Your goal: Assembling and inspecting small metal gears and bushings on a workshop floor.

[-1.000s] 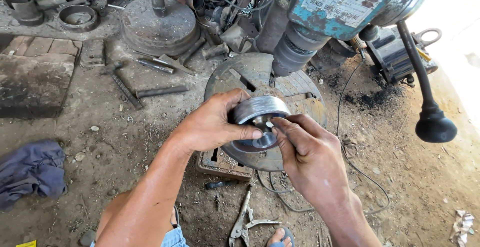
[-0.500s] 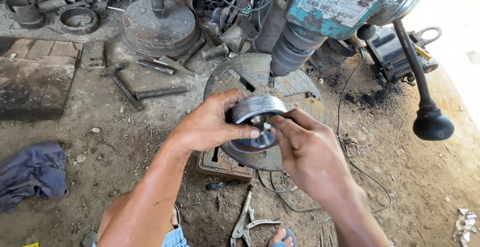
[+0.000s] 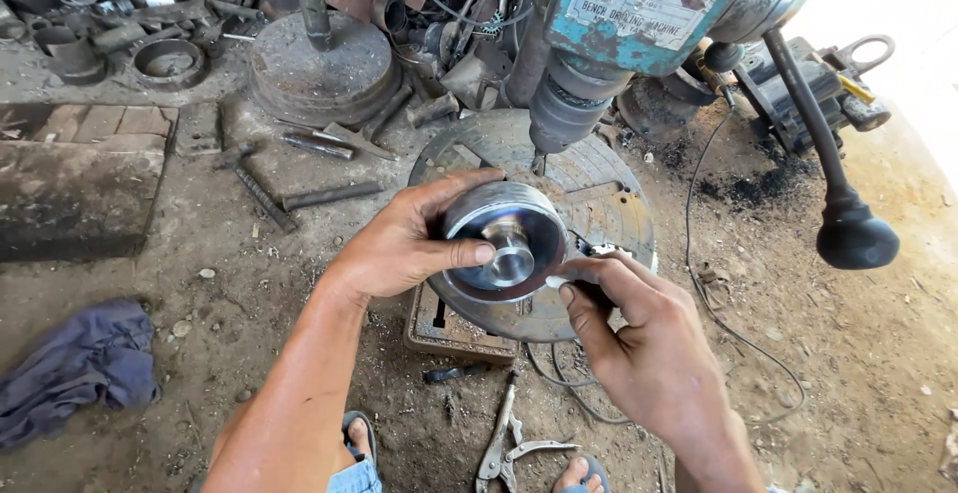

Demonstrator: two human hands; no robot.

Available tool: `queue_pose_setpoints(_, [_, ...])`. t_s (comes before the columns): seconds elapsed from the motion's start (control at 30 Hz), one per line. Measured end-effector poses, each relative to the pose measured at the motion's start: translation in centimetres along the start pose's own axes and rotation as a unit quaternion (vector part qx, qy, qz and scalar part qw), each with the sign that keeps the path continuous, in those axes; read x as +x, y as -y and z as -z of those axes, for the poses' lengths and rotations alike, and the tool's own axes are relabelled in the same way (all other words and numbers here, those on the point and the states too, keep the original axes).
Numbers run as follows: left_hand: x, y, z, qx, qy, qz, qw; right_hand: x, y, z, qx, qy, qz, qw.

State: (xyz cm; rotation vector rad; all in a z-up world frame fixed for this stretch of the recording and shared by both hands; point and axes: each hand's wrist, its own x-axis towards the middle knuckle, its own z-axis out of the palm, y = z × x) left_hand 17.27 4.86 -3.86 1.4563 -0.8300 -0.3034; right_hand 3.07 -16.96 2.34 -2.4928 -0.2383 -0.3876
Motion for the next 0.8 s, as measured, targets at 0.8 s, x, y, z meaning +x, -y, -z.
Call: queue_pose_setpoints(0.8, [-0.1,2.1,0.7,-0.053,-0.010,0.004,0.999,-0.8,-1.4,-5.7,0.106,-0.159,-0.030,0.981])
